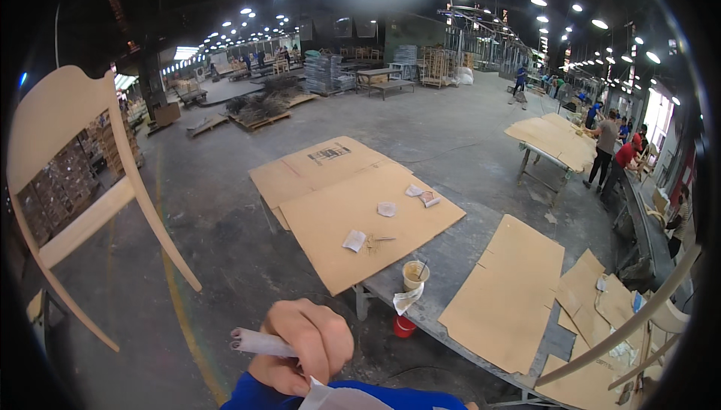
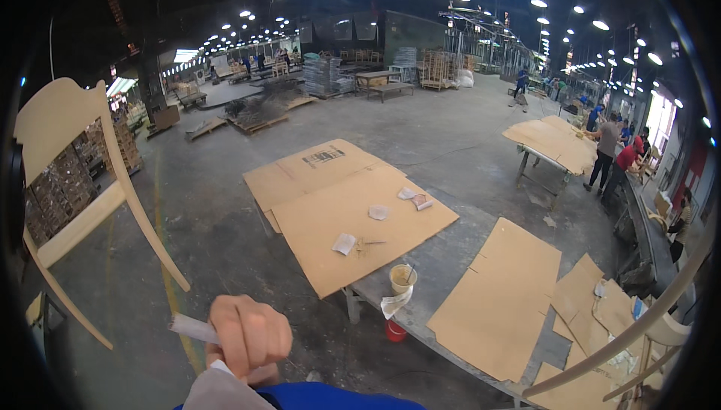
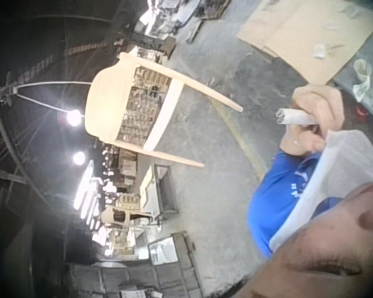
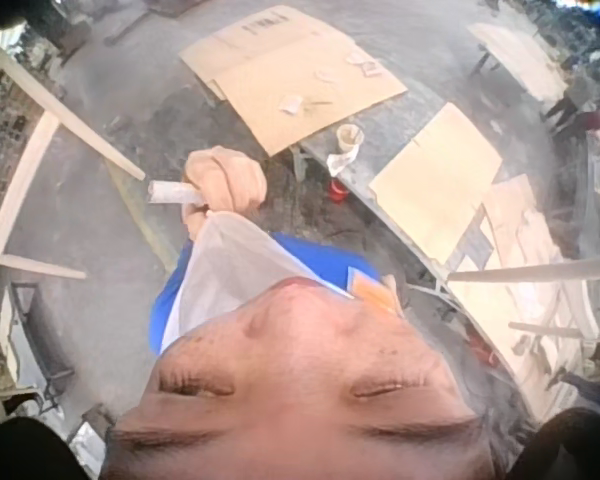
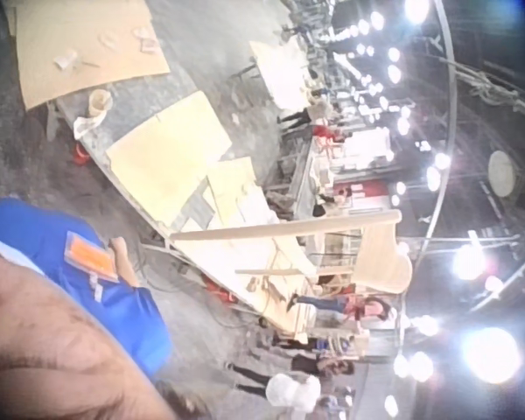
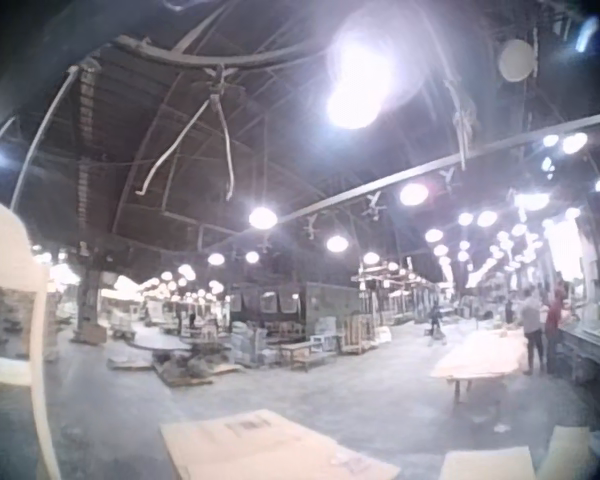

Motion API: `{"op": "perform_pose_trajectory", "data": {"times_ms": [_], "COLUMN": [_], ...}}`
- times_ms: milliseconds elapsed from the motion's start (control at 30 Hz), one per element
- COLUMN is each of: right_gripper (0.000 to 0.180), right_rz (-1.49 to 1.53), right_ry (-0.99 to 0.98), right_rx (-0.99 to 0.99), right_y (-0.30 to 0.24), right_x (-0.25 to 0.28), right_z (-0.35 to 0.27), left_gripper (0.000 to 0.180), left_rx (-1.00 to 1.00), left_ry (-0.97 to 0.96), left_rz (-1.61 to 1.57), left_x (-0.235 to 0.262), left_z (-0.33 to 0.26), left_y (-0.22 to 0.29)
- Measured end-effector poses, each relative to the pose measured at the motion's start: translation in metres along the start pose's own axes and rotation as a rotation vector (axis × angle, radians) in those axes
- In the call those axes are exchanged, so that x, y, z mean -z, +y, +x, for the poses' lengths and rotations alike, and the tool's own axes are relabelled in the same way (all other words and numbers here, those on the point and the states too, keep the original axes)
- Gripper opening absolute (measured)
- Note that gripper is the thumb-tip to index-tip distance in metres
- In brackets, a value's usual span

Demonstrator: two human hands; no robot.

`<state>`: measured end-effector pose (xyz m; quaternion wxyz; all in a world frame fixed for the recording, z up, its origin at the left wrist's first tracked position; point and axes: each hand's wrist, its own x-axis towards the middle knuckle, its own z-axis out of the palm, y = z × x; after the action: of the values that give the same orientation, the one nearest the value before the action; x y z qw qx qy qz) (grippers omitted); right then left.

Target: The person uses a small brush to apply a finish to the joints and edges of a wooden chair. They repeatedly dip the brush into a container and carefully paint specific areas on the chair legs and backrest.

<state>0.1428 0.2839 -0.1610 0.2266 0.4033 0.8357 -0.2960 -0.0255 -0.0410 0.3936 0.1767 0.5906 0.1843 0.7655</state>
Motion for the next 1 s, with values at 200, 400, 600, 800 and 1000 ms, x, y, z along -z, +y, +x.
{"op": "perform_pose_trajectory", "data": {"times_ms": [200, 400, 600, 800, 1000], "right_gripper": [0.05, 0.05, 0.051, 0.051, 0.052], "right_rz": [-0.034, -0.007, -0.034, -0.02, -0.028], "right_ry": [-0.01, -0.016, -0.034, -0.04, -0.059], "right_rx": [0.001, -0.001, 0.007, 0.015, 0.011], "right_y": [0.001, 0.0, -0.004, -0.021, -0.031], "right_x": [-0.003, -0.003, -0.007, -0.007, -0.013], "right_z": [-0.004, -0.004, -0.008, -0.008, -0.005], "left_gripper": [0.026, 0.012, 0.01, 0.017, 0.03], "left_rx": [0.329, -0.207, 0.224, -0.03, 0.227], "left_ry": [-0.103, 0.019, -0.087, -0.027, -0.003], "left_rz": [0.149, -0.234, 0.281, 0.004, 0.025], "left_x": [-0.022, -0.02, -0.023, -0.014, -0.008], "left_z": [0.025, 0.02, 0.017, 0.01, -0.002], "left_y": [-0.021, 0.007, 0.021, 0.012, 0.015]}}
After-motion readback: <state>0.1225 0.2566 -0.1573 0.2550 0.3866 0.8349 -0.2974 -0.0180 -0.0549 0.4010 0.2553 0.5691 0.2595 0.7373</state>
